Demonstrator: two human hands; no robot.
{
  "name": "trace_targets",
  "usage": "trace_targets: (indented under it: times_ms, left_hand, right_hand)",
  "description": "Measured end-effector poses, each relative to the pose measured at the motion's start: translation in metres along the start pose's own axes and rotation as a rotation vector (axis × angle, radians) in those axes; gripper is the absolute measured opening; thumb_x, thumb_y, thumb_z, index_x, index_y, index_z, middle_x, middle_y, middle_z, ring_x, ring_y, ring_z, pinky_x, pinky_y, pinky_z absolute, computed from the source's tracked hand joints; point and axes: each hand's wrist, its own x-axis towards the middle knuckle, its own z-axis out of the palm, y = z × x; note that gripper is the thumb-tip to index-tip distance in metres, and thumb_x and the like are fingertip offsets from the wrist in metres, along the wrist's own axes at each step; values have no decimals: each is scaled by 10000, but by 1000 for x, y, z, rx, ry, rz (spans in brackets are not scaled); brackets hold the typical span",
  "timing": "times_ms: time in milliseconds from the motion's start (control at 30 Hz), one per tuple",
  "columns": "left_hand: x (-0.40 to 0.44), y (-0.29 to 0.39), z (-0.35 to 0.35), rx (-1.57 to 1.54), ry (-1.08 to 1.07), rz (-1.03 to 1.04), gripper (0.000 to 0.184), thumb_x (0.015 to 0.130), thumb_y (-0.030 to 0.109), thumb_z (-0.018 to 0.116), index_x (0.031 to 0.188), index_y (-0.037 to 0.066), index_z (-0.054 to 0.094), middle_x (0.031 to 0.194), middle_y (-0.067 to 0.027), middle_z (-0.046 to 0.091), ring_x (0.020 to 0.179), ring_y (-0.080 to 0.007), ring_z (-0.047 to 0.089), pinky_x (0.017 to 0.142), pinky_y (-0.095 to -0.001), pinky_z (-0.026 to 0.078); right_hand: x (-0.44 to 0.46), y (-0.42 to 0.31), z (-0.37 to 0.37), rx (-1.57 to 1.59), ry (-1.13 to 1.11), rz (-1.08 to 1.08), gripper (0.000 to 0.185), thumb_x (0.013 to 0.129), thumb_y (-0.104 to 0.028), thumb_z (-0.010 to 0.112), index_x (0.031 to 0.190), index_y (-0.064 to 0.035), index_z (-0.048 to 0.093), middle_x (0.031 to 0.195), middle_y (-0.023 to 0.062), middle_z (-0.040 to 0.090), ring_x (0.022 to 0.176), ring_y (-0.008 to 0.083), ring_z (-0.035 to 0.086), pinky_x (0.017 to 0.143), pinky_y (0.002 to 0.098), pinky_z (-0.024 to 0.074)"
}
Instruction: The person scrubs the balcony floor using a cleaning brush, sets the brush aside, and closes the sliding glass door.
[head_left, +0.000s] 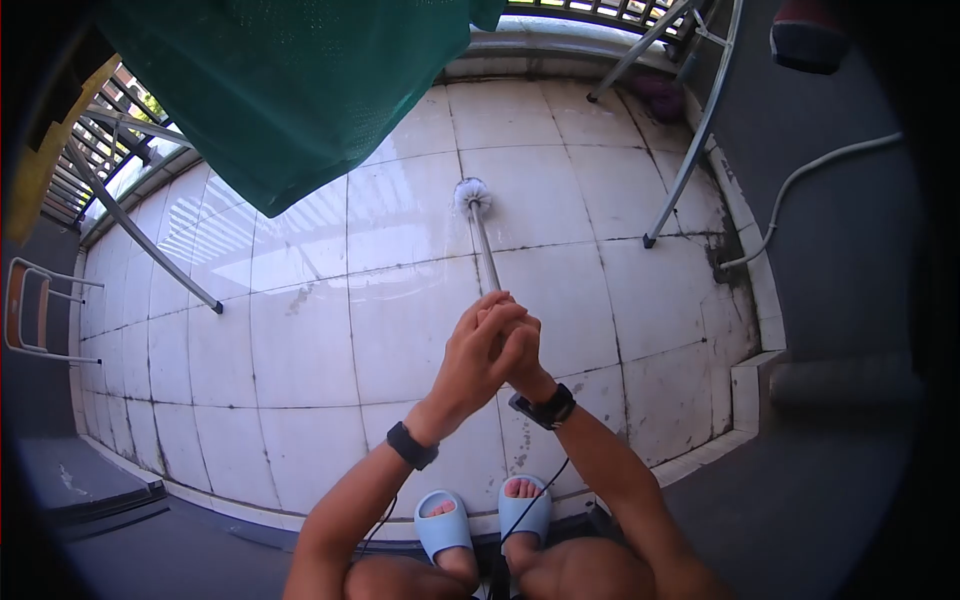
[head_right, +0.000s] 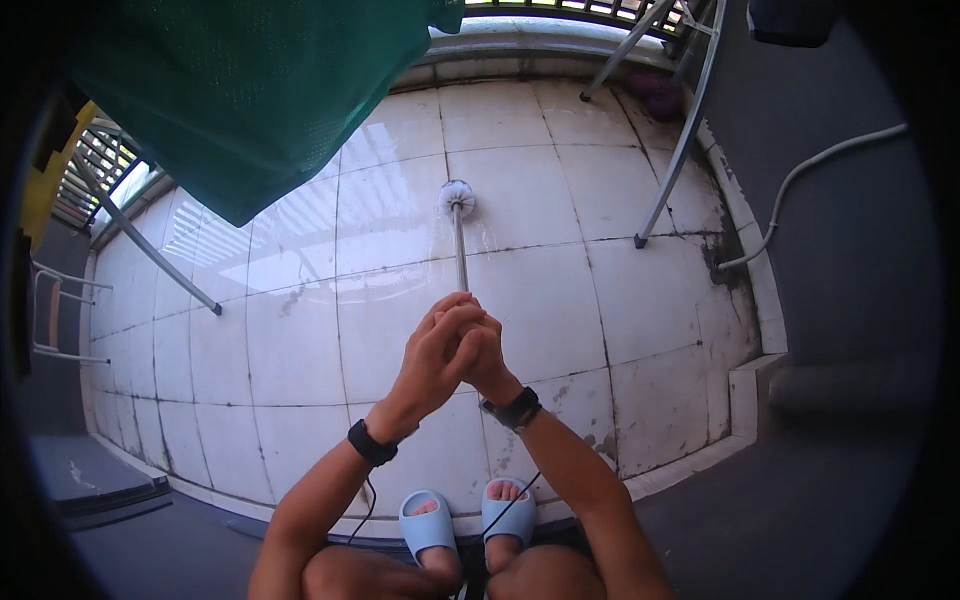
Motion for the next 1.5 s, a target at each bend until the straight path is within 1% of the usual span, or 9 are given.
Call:
trace_targets:
  times_ms: [233,667,1033,1100,1133,1233,1333,1400,1500]
  left_hand:
    - [-33,51,2,2,93,128,328,823,216,749,1083,45,645,1180,-236,604,1065,-395,640,890,-453,529]
    - [2,13,4,17,-43,-92,334,934,292,629,1150,40,584,1292,-204,557,1093,-394,612,931,-430,508]
    - [-11,68,-9,-142,39,-52,211,921,199,624,984,-2,646,1001,-160,663,959,-309,621,841,-389,492]
    - [-7,72,-12,-68,20,24,196,911,186,622,969,0,652,973,-157,660,922,-311,610,845,-401,480]
    - [-8,72,-12,-69,21,29,196,911,186,622,969,0,652,973,-157,660,922,-311,610,845,-401,480]
    - [-13,64,-14,-26,-48,-36,182,899,173,627,960,4,656,934,-154,656,895,-320,599,843,-408,473]
    - [-14,58,-16,138,-120,52,162,907,113,588,1009,5,654,1010,-152,673,914,-287,642,855,-391,507]
    - [-14,58,-18,160,-146,35,157,903,85,583,1013,8,664,1014,-143,685,929,-292,650,853,-392,516]
    - [-11,63,-22,-25,-103,59,169,886,48,594,1031,10,670,1032,-141,693,948,-294,661,853,-380,523]
  right_hand:
    - [5,15,10,12,69,53,156,834,-143,721,888,-12,655,739,97,641,658,251,652,560,315,508]
    - [3,2,5,37,96,69,126,815,-150,739,854,-53,668,727,90,640,646,251,659,553,312,500]
    - [-21,-57,-12,42,13,-15,144,792,-132,752,826,-53,637,746,72,643,665,247,653,601,333,504]
    - [-52,-16,-3,270,-40,309,515,905,-233,717,1332,-56,489,1247,129,594,1119,223,597,879,342,510]
    - [-62,-7,-5,268,-39,304,515,905,-233,717,1332,-56,489,1247,129,594,1119,223,597,879,342,510]
    - [-62,-7,-9,120,-201,480,447,913,-197,694,1296,-50,518,1204,129,607,1099,205,601,885,337,505]
    - [-49,-30,-8,183,-75,226,368,912,-160,679,1234,-12,578,1156,155,647,1066,248,624,895,374,509]
    - [-32,-47,-9,-168,-106,88,160,796,-150,757,844,-50,642,710,64,621,682,254,656,653,348,513]
    - [-24,-43,-12,-98,-163,145,151,810,-128,742,774,-45,621,647,61,579,631,256,594,633,353,475]
